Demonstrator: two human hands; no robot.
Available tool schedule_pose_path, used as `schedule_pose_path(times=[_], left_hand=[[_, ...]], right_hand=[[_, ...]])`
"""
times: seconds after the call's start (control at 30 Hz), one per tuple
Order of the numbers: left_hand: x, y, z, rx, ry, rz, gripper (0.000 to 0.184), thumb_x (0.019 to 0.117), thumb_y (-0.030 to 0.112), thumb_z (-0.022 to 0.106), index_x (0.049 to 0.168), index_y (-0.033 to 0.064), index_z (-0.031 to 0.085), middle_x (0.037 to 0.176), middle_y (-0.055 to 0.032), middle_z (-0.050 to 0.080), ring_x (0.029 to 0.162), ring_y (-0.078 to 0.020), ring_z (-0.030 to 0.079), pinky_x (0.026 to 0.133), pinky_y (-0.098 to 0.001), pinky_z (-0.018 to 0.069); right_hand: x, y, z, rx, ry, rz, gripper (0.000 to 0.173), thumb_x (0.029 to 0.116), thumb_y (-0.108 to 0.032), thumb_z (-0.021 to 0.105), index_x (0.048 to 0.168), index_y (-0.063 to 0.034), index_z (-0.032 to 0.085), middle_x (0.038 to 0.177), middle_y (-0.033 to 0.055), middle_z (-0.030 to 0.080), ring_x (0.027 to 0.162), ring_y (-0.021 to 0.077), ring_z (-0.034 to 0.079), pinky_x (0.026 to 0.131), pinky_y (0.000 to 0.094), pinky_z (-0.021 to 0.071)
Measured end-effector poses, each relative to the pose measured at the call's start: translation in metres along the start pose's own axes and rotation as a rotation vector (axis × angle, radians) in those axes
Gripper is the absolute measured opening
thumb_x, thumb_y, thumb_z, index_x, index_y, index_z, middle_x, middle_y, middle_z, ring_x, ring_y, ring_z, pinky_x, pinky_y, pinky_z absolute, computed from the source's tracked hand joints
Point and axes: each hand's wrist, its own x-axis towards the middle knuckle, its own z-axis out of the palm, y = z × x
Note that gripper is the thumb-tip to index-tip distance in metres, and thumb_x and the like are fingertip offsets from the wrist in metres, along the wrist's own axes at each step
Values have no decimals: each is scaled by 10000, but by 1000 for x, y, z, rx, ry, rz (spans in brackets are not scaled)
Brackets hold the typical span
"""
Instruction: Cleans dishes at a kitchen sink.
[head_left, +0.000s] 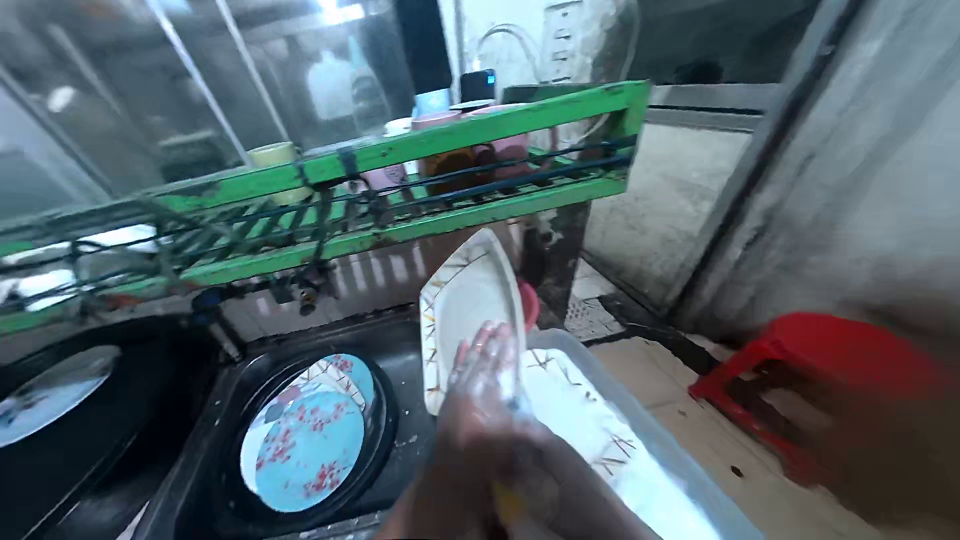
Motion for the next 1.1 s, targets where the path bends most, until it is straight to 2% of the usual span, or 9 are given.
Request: schedule_pose_path(times=[0.1, 0.3, 0.4, 0.5, 0.57, 0.73, 0.93, 1.0, 1.1], left_hand=[[-28, -81, -19, 123, -113, -331, 554, 939, 11, 475, 1493, 22, 500, 1572, -123, 461, 1494, -246, 377, 1244, -453, 290], [-101, -195, -37, 504, -446, -821, 545, 1041, 180, 479, 1579, 212, 402, 1640, -37, 371, 1514, -334, 325, 1173, -657, 287], [-52, -166, -33, 401, -416, -752, 644, 1060, 459, 471, 1604, 142, 338, 1676, -85, 283, 1557, -330, 212, 1218, -642, 188], [12, -103, -4, 251, -369, -452, 513, 1070, 317, 484, 1523, 76, 471, 1612, -115, 401, 1514, -277, 333, 1242, -480, 275], [36, -72, 29, 225, -434, -313, 405, 1049, 145, 477, 1437, 67, 566, 1519, -148, 506, 1427, -317, 457, 1178, -501, 384], [53, -41, 74, 276, -802, -526, 367, 1006, 85, 497, 1348, 0, 599, 1391, -226, 576, 1290, -415, 554, 1021, -615, 480], [68, -33, 65, 319, -751, -539, 343, 995, 69, 510, 1308, -23, 616, 1353, -242, 604, 1278, -424, 566, 1043, -613, 464], [76, -37, 52, 134, -655, -540, 406, 981, 78, 515, 1376, 72, 605, 1359, -186, 623, 1279, -355, 584, 1066, -566, 465], [68, -35, 34, -647, -418, -761, 420, 1015, 151, 569, 1430, 91, 550, 1337, -151, 612, 1168, -255, 613, 966, -456, 514]], right_hand=[[5, -2, -46, -440, 226, -61, 527, 938, -200, 599, 1410, -13, 458, 1096, 137, 684, 927, 225, 704, 791, 429, 612], [0, -26, -107, -1465, 381, 48, 718, 872, -268, 754, 1468, 14, 471, 1262, 303, 645, 1167, 478, 633, 993, 689, 468], [4, -21, -113, -1561, 328, 91, 711, 862, -290, 757, 1473, -37, 498, 1284, 259, 655, 1171, 448, 642, 991, 688, 477], [10, -21, -115, -1549, 338, 145, 706, 846, -286, 764, 1462, -53, 510, 1270, 235, 668, 1164, 423, 650, 988, 669, 488], [11, -20, -117, -1541, 355, 151, 703, 846, -297, 764, 1454, -50, 512, 1260, 233, 671, 1161, 414, 653, 986, 665, 492], [13, -14, -128, -1515, 373, 127, 704, 850, -312, 749, 1455, -48, 504, 1275, 216, 666, 1179, 388, 648, 998, 637, 496], [11, -16, -127, -1471, 407, 125, 719, 846, -294, 756, 1462, -33, 494, 1295, 225, 655, 1197, 396, 637, 1014, 633, 487], [9, -16, -127, -1383, 450, 90, 721, 843, -249, 760, 1468, -24, 481, 1290, 233, 654, 1189, 391, 642, 1015, 623, 491], [10, -14, -130, -1179, 592, 18, 710, 858, -188, 765, 1465, 26, 464, 1274, 280, 642, 1184, 411, 636, 1027, 616, 486]])
